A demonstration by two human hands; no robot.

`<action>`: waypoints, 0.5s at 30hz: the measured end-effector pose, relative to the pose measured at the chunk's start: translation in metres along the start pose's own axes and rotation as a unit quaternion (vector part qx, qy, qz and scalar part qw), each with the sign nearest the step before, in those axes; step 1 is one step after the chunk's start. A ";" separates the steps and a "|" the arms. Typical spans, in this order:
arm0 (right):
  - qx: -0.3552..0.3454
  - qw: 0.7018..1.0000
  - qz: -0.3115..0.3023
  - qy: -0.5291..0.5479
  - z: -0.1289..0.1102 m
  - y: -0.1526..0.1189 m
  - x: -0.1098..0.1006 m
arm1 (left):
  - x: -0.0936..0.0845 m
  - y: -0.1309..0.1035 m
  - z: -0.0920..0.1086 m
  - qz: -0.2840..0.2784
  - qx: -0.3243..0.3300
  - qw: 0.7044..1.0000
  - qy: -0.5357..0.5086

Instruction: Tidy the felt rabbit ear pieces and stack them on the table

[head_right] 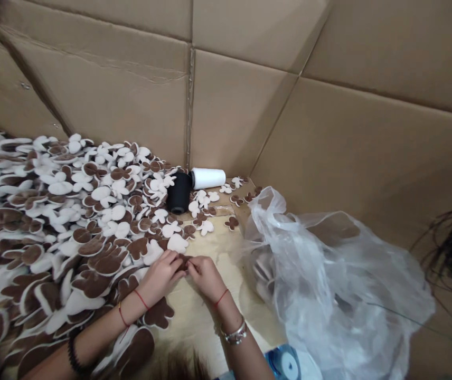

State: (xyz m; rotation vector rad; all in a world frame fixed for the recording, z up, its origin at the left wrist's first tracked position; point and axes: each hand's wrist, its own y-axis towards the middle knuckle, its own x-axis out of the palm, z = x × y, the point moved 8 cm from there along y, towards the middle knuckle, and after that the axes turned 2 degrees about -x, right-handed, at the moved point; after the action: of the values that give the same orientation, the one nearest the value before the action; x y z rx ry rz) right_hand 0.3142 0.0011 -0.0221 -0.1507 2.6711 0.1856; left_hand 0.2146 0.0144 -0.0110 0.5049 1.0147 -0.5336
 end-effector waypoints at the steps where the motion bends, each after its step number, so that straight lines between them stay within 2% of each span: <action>1: -0.007 1.000 0.002 -0.019 -0.001 0.000 0.000 | 0.000 0.000 0.001 0.002 0.000 1.000 0.006; 9: -0.058 0.990 -0.030 -0.123 -0.008 0.003 0.004 | -0.001 0.002 0.002 -0.017 -0.009 0.999 0.029; 15: -0.071 0.987 -0.045 -0.134 -0.006 0.002 0.002 | 0.009 0.010 0.004 -0.062 0.008 0.997 0.046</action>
State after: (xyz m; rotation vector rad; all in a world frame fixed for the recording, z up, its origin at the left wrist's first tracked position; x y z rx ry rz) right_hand 0.3098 0.0015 -0.0177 -0.2713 2.3771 0.3435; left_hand 0.2271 0.0179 -0.0159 0.4860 1.1356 -0.6326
